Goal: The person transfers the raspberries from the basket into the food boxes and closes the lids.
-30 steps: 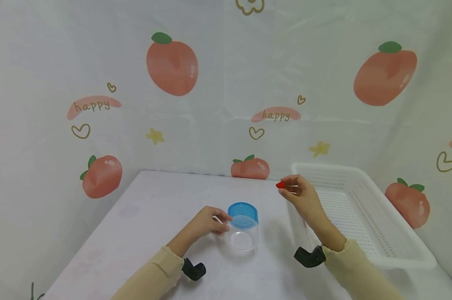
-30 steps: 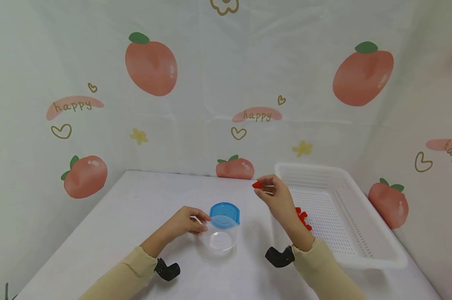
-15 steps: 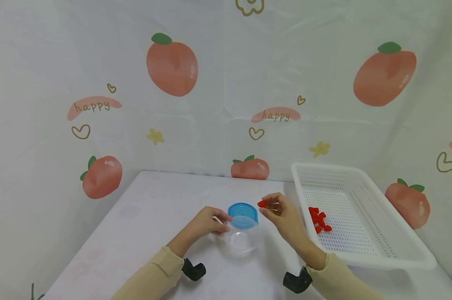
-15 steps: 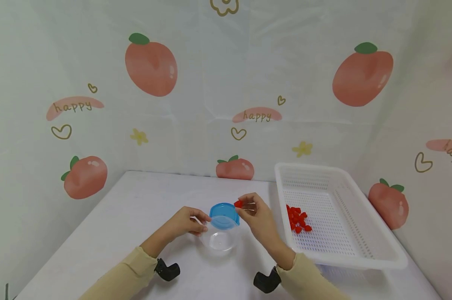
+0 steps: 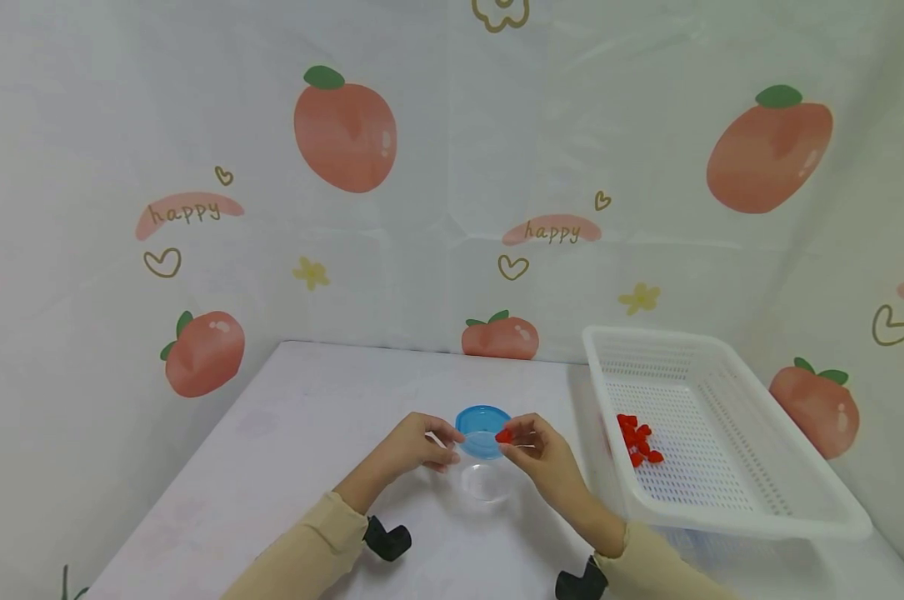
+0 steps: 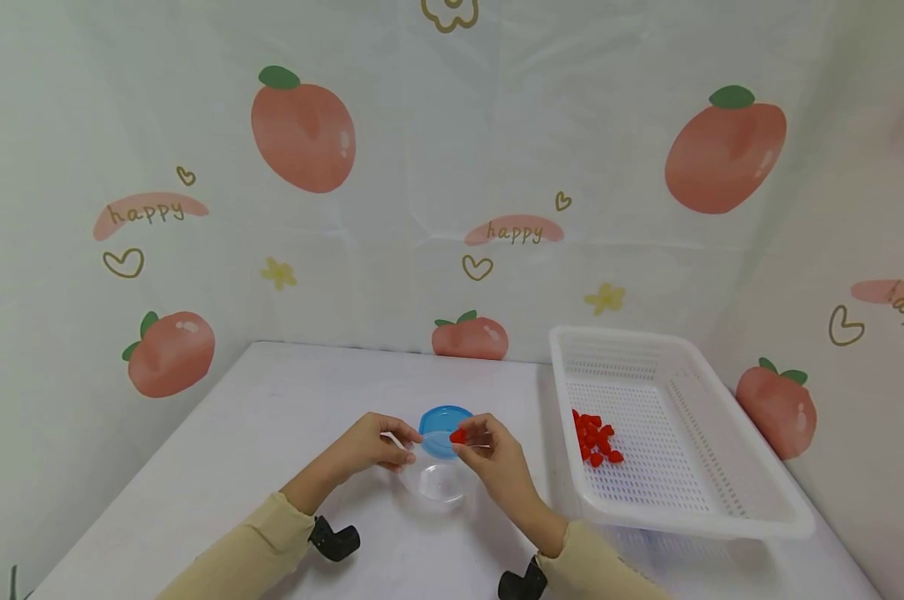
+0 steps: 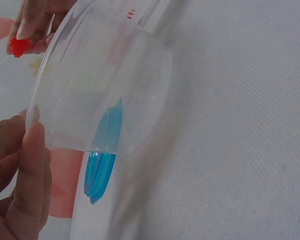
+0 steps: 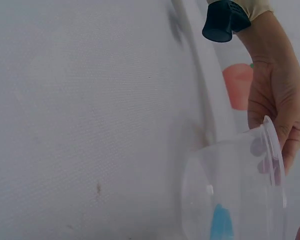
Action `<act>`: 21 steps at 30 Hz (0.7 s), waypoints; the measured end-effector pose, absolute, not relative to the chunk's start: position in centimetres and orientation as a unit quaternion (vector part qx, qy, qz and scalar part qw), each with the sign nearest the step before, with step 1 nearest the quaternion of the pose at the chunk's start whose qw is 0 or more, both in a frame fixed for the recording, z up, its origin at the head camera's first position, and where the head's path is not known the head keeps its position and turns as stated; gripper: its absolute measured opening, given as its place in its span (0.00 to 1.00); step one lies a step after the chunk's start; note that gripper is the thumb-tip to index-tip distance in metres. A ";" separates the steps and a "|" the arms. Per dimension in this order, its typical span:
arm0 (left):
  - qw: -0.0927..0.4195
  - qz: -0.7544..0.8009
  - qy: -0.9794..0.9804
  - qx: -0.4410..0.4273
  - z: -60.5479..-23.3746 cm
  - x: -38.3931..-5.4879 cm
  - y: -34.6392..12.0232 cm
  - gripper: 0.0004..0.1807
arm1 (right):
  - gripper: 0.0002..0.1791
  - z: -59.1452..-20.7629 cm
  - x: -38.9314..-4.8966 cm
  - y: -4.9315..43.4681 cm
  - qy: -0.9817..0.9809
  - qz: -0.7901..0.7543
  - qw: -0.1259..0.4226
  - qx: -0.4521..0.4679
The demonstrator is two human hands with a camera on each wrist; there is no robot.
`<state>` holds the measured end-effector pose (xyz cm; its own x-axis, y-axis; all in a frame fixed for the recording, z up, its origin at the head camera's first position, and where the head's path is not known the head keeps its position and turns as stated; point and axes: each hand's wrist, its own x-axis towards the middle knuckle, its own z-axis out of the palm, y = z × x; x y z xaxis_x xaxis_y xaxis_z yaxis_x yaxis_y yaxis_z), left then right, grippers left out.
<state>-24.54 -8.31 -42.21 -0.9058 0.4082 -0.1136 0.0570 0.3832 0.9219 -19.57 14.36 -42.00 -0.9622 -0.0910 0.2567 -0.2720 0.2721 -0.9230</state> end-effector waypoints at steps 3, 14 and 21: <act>0.163 0.537 0.815 0.144 -42.2 -24.5 -8.3 0.15 | 0.14 -42.3 -19.6 14.2 -0.797 0.591 0.071 0.106; 0.164 0.539 0.814 0.142 -42.2 -24.5 -8.3 0.15 | 0.13 -42.6 -19.8 14.3 -0.813 0.571 0.052 0.103; 0.165 0.544 0.809 0.148 -42.0 -24.4 -8.4 0.15 | 0.14 -42.7 -19.9 14.4 -0.819 0.559 0.028 0.128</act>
